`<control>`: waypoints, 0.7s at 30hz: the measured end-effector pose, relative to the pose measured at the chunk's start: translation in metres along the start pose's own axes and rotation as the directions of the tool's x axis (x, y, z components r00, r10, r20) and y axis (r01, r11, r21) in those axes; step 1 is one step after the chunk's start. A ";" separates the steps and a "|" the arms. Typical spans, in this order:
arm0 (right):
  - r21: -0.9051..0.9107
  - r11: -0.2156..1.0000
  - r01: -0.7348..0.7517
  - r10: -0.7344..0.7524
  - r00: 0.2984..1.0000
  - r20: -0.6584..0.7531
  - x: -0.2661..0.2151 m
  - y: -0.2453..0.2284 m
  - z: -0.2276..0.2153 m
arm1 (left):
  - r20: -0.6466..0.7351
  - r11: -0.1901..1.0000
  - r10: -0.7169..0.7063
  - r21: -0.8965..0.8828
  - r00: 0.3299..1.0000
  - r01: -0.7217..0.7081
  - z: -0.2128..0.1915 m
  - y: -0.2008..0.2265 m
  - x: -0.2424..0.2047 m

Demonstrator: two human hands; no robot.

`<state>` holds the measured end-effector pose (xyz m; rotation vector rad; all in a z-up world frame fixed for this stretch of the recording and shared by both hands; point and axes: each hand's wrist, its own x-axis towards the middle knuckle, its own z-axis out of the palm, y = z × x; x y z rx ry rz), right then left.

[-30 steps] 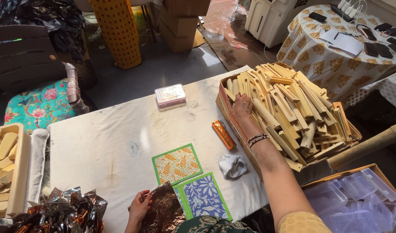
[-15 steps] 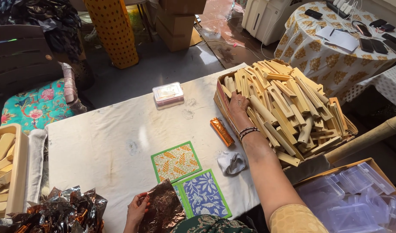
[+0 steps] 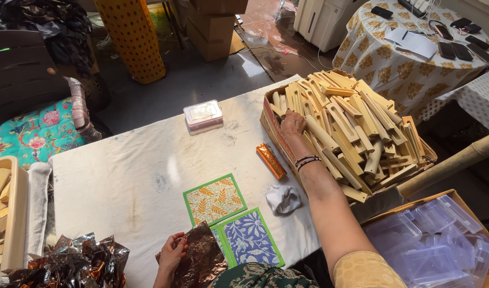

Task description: The person wipes a small plastic container and places it aside, then wipes several wooden handles with a cloth. The person wraps each handle in metallic foil and sets the wrapped items on the table. The person repeats this process for multiple handles.

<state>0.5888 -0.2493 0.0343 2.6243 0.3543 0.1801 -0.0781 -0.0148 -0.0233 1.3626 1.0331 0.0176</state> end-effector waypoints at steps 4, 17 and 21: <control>0.199 0.979 -0.044 0.054 0.998 -0.045 -0.012 0.002 -0.013 | 0.001 1.000 -0.013 0.014 1.000 0.013 0.001 0.001 -0.001; 0.825 0.561 -0.075 0.258 0.962 -0.088 -0.079 0.026 -0.106 | -0.024 0.999 -0.048 0.017 0.999 0.049 -0.004 -0.003 -0.006; 0.900 0.396 -0.184 0.280 0.957 0.072 -0.110 0.054 -0.157 | -0.005 0.999 -0.039 0.018 0.999 0.039 -0.002 0.008 -0.008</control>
